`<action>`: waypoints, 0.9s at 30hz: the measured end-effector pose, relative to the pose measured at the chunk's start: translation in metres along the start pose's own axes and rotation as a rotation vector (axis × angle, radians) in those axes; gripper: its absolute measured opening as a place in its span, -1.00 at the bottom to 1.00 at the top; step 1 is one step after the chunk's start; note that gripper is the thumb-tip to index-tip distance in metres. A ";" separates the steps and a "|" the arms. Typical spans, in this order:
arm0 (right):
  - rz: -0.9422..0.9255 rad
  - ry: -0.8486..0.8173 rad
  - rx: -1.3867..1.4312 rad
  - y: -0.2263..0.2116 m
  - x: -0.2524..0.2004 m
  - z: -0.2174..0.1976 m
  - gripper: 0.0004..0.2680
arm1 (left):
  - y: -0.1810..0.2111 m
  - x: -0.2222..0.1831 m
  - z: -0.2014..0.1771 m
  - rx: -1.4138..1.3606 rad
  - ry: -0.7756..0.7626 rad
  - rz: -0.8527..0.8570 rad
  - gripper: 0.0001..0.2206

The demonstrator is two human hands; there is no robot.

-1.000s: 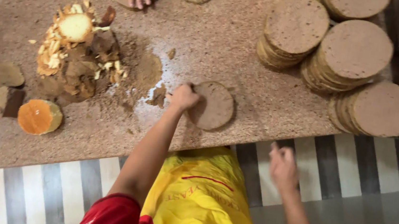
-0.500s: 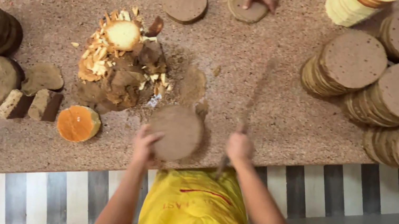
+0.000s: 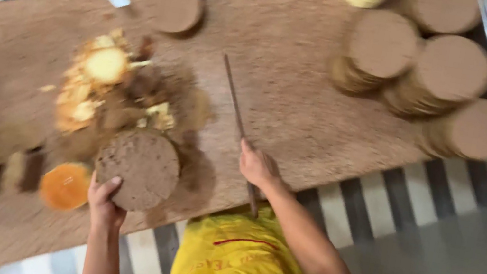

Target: Trim and arrange circular cake layers on a bakery counter.

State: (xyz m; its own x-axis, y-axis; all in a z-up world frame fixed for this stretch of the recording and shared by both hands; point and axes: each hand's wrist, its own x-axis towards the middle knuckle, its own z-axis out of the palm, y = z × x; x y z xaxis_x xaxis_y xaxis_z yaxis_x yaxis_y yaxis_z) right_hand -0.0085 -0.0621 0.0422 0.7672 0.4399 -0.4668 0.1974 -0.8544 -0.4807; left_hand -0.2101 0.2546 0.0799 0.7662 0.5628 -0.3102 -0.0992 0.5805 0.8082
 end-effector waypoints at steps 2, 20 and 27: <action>0.073 -0.036 -0.017 0.045 -0.023 -0.006 -0.60 | -0.051 0.009 0.065 0.004 -0.081 -0.152 -0.40; 0.016 0.242 0.176 0.287 -0.193 -0.032 -0.59 | -0.457 -0.033 0.686 0.299 -0.697 -0.691 -0.34; -0.024 0.231 -0.204 0.342 -0.117 -0.024 -0.71 | -0.434 -0.003 0.569 0.771 -0.994 0.191 -0.38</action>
State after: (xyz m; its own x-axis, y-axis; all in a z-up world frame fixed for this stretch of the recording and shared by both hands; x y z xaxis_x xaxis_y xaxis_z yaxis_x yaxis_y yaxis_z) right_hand -0.0160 -0.4127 -0.0494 0.8746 0.4064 -0.2645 0.3180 -0.8925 -0.3198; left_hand 0.1918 -0.3344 0.0153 0.9577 -0.2763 0.0805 -0.1231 -0.1403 0.9824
